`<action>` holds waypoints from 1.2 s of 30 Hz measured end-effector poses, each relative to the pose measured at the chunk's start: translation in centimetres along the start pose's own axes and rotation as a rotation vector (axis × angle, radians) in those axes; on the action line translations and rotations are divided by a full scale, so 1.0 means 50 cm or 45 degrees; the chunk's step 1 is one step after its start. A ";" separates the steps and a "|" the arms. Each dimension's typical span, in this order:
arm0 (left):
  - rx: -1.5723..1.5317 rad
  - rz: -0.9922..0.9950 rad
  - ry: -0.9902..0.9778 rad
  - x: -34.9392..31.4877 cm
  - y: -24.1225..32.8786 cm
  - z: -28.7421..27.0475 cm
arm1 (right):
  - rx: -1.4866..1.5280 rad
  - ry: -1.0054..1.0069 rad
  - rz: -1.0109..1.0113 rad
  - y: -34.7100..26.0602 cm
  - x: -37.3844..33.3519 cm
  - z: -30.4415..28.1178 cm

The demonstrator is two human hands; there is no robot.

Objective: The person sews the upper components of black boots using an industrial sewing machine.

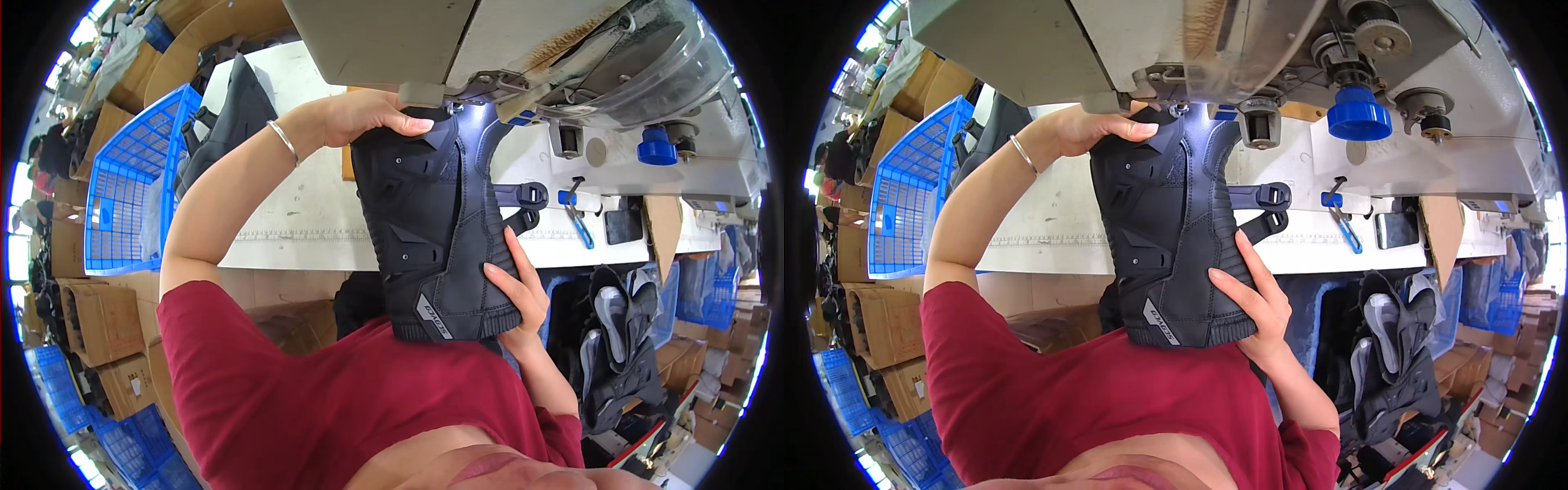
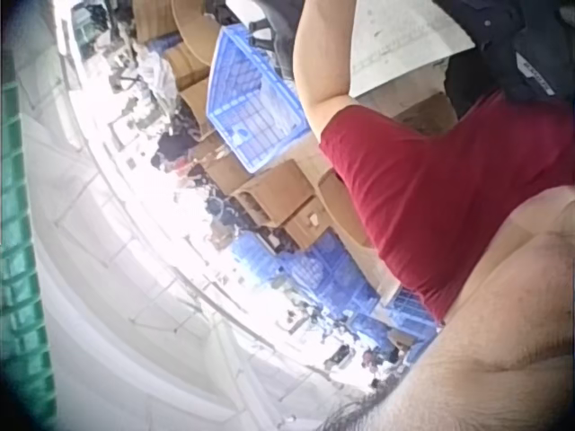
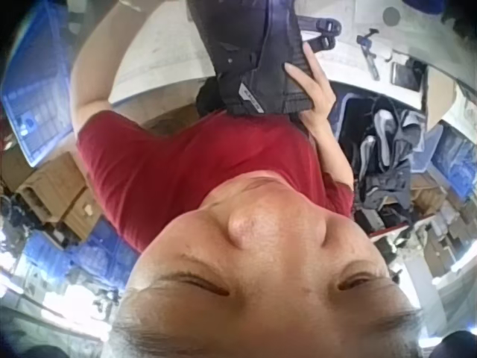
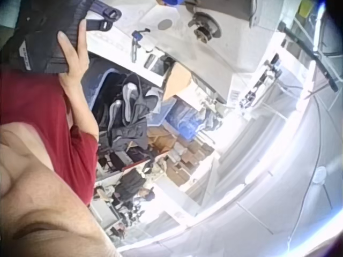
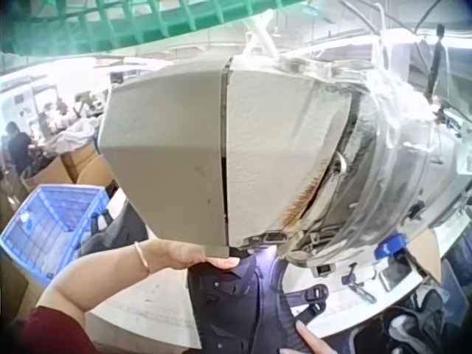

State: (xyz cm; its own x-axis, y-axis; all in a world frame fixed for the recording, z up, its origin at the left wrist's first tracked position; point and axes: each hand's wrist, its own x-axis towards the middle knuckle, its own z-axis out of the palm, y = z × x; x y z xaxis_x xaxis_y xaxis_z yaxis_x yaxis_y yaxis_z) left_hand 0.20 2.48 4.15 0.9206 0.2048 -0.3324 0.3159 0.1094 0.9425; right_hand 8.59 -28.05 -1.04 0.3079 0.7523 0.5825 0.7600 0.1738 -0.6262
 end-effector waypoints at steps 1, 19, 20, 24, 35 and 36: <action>0.011 0.012 -0.004 -0.002 0.002 0.001 | -0.002 0.002 0.001 -0.003 -0.001 0.000; -0.062 0.031 0.044 0.004 -0.008 -0.001 | 0.071 -0.027 0.055 -0.010 0.012 -0.021; -0.036 0.023 0.083 0.002 -0.005 -0.001 | 0.070 -0.029 0.052 -0.016 0.012 -0.018; 0.039 0.063 0.099 0.003 0.005 -0.005 | 0.035 -0.001 0.073 -0.037 0.016 0.001; 0.188 0.079 0.086 0.036 -0.007 -0.051 | -0.066 0.077 0.062 -0.061 0.045 0.018; 0.192 0.076 0.086 0.035 -0.006 -0.047 | -0.063 0.081 0.064 -0.063 0.046 0.018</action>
State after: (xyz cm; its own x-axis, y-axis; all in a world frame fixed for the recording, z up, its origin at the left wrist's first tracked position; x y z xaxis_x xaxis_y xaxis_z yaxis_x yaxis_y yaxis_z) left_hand 1.18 5.10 3.19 0.9229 0.2717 -0.2729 0.2970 -0.0510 0.9535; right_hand 6.39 -26.31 1.80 0.3811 0.7170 0.5837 0.7696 0.1039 -0.6301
